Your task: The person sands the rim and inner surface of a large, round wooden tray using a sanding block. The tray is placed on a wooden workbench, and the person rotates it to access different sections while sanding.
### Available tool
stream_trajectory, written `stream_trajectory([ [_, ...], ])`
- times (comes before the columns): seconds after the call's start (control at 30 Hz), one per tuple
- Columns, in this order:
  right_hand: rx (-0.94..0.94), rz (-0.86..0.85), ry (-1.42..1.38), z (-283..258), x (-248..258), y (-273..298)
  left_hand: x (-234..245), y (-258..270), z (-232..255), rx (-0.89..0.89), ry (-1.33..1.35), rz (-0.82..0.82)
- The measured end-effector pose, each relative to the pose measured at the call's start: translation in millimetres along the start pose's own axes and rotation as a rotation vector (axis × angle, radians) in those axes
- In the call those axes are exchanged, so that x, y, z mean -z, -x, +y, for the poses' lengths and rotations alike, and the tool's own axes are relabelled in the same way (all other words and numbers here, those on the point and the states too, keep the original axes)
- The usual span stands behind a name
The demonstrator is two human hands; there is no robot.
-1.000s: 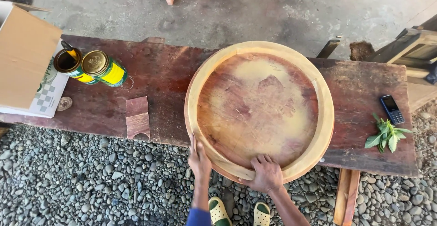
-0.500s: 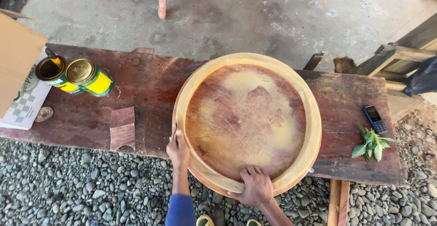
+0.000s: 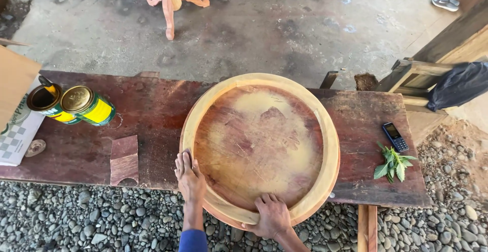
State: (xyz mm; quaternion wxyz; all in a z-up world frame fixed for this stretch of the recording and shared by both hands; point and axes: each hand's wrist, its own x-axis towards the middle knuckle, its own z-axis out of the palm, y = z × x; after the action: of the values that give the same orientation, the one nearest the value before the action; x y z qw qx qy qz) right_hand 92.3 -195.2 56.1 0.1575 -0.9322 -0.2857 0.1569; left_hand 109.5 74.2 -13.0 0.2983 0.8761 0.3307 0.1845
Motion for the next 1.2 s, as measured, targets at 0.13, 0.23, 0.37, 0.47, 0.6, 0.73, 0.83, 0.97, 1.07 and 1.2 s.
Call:
stream_trajectory([
  [0.13, -0.017, -0.038, 0.012, -2.7, 3.5, 0.7, -9.1, 61.9, -16.1, 0.025, 0.054, 0.027],
  [0.23, -0.013, -0.036, 0.014, -6.0, 6.8, -1.1, -16.1, 131.4, -21.1, -0.185, 0.047, 0.195],
  [0.37, -0.013, -0.042, 0.039, -2.2, 0.9, -1.7, -26.7, 117.8, -30.0, -0.125, 0.031, 0.246],
  [0.47, 0.006, -0.039, 0.052, -0.3, -2.3, -1.1, 11.3, 60.2, 1.0, 0.249, 0.113, 0.026],
  [0.6, -0.009, -0.062, 0.037, 0.0, -1.7, -1.1, -22.8, 45.5, -41.0, 0.094, 0.275, 0.248],
  [0.73, 0.023, 0.0, 0.034, -1.1, -0.2, -0.1, -9.8, 124.9, 0.9, 0.434, 0.333, 0.004],
  [0.83, 0.001, -0.041, 0.034, -2.8, 0.0, -0.2, -14.6, 156.7, 3.4, 0.201, 0.406, 0.184],
  [0.97, 0.017, -0.019, 0.041, 3.5, -5.4, -3.9, -36.3, 81.5, -34.1, -0.087, 0.233, 0.313],
  [1.07, 0.036, -0.013, 0.047, 4.7, -9.0, -1.9, 25.3, 30.0, 14.5, 0.28, 0.266, -0.005],
  [1.2, -0.026, -0.05, 0.065, -5.1, 6.6, -1.2, 13.3, 40.3, -3.8, 0.02, 0.218, 0.087],
])
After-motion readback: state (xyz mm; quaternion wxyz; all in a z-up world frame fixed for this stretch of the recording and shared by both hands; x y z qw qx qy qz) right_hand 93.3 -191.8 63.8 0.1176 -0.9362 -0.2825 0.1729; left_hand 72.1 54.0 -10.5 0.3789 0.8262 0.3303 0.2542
